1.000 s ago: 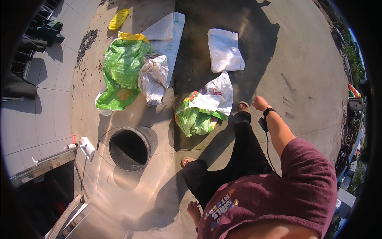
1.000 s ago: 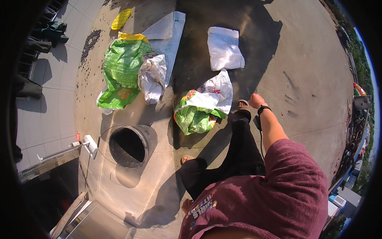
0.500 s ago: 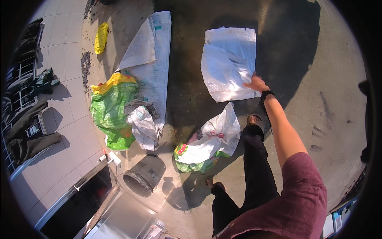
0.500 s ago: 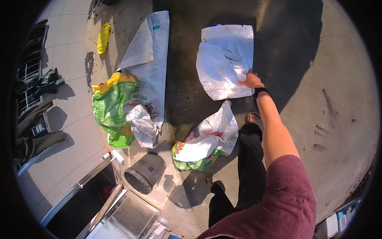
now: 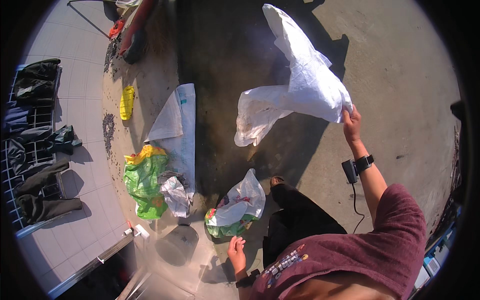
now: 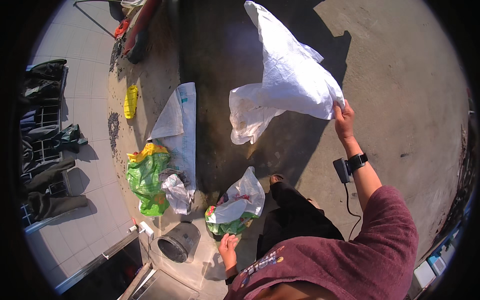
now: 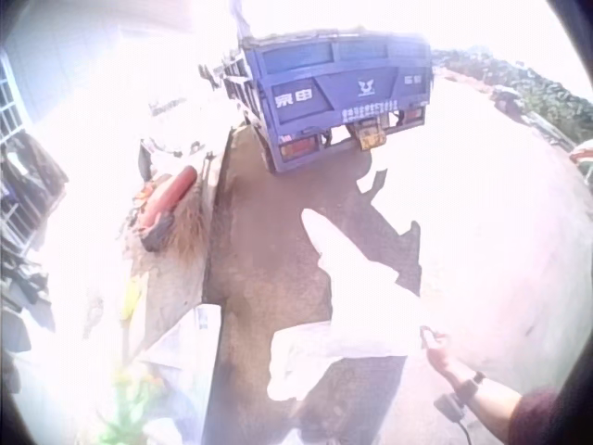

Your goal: The person uses a bow saw to cut a long piece of wood on a wooden table. After cutting, they carry a bucket of green produce outside and pour it onto the ground, then place a white sack under a vehicle's tire.

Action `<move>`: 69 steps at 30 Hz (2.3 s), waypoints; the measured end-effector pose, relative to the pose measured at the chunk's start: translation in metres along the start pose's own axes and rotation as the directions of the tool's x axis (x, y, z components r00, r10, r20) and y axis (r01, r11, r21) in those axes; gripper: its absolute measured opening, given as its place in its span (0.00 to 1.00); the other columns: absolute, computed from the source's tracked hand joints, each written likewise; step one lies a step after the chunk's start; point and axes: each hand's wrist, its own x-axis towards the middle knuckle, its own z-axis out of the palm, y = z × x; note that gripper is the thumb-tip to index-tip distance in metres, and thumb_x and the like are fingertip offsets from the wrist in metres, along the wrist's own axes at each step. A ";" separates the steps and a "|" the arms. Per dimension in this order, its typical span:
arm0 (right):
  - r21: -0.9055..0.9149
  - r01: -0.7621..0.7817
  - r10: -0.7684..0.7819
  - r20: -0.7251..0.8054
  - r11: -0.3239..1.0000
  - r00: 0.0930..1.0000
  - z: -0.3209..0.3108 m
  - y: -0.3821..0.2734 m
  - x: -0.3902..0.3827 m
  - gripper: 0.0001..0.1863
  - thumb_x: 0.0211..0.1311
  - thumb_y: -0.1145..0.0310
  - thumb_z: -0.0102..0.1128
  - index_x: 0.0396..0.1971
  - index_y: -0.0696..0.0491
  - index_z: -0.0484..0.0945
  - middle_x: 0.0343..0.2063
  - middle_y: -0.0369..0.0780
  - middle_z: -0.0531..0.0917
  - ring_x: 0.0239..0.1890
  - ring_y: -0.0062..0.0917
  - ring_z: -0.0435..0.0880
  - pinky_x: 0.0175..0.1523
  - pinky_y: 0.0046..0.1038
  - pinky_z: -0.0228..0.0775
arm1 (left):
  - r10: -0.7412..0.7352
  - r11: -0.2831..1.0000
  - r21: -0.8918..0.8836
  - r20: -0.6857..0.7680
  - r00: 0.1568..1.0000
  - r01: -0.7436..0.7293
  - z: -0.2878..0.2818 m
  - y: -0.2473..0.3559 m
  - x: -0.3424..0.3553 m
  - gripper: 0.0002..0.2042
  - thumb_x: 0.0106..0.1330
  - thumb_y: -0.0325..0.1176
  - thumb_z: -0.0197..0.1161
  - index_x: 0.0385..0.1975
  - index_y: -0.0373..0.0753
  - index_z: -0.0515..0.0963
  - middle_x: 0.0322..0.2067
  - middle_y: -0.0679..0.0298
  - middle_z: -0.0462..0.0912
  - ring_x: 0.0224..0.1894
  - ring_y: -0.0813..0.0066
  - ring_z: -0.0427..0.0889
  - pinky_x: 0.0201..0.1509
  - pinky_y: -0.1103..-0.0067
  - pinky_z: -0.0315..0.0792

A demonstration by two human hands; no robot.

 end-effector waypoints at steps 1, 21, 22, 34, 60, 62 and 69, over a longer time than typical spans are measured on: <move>0.072 -0.232 0.228 0.057 0.970 0.972 -0.053 0.021 0.002 0.09 0.66 0.69 0.52 0.33 0.59 0.76 0.23 0.29 0.74 0.24 0.12 0.66 0.30 0.19 0.60 | 0.032 0.999 0.021 0.022 0.999 -0.032 0.022 0.012 0.013 0.17 0.70 0.31 0.54 0.55 0.28 0.69 0.42 0.56 0.81 0.41 0.71 0.82 0.47 0.78 0.74; -0.288 -0.279 0.012 -0.676 0.916 0.737 -0.321 0.075 0.607 0.16 0.63 0.64 0.53 0.22 0.62 0.72 0.20 0.41 0.73 0.24 0.29 0.72 0.29 0.34 0.63 | -0.118 0.763 0.636 0.312 0.943 -0.115 0.510 0.162 0.114 0.18 0.64 0.37 0.58 0.50 0.33 0.75 0.41 0.53 0.83 0.43 0.66 0.83 0.47 0.75 0.74; -0.301 -0.205 -0.056 -0.675 0.931 0.736 -0.347 0.055 0.639 0.17 0.63 0.64 0.53 0.20 0.62 0.71 0.18 0.39 0.71 0.22 0.26 0.70 0.27 0.32 0.62 | -0.045 0.744 0.643 0.324 0.945 -0.184 0.542 0.212 0.137 0.18 0.64 0.37 0.58 0.50 0.33 0.75 0.41 0.53 0.83 0.43 0.66 0.83 0.47 0.75 0.74; 0.643 0.356 0.588 -0.765 0.678 0.261 -0.613 0.114 0.775 0.09 0.66 0.73 0.48 0.39 0.62 0.74 0.37 0.44 0.80 0.36 0.34 0.83 0.38 0.35 0.79 | 0.436 0.433 0.387 0.701 0.565 -0.814 0.977 0.745 0.342 0.22 0.65 0.35 0.61 0.54 0.29 0.70 0.37 0.55 0.83 0.36 0.69 0.83 0.44 0.76 0.75; 0.463 0.190 0.323 -0.807 0.866 0.494 -1.098 0.209 1.336 0.07 0.66 0.67 0.55 0.36 0.55 0.79 0.32 0.34 0.81 0.34 0.19 0.81 0.36 0.22 0.74 | 0.822 0.314 -0.253 0.555 0.129 -0.915 1.966 0.982 0.029 0.10 0.69 0.29 0.49 0.25 0.34 0.70 0.18 0.50 0.73 0.22 0.53 0.75 0.26 0.68 0.67; 0.483 0.115 0.317 -0.717 0.868 0.620 -1.133 0.237 1.392 0.08 0.67 0.68 0.54 0.34 0.57 0.78 0.33 0.36 0.81 0.33 0.19 0.79 0.38 0.22 0.73 | 0.863 0.257 -0.179 0.485 0.142 -0.950 2.026 1.009 0.034 0.11 0.69 0.29 0.50 0.24 0.34 0.69 0.17 0.50 0.71 0.21 0.53 0.74 0.25 0.69 0.67; 0.192 0.246 -0.024 -0.741 0.950 0.672 -1.230 0.302 1.579 0.13 0.70 0.67 0.49 0.30 0.60 0.78 0.28 0.36 0.81 0.29 0.18 0.79 0.35 0.23 0.72 | 0.877 0.031 -0.090 0.481 -0.016 -0.996 2.162 1.126 0.020 0.09 0.67 0.29 0.53 0.23 0.36 0.68 0.17 0.51 0.73 0.21 0.52 0.77 0.23 0.67 0.68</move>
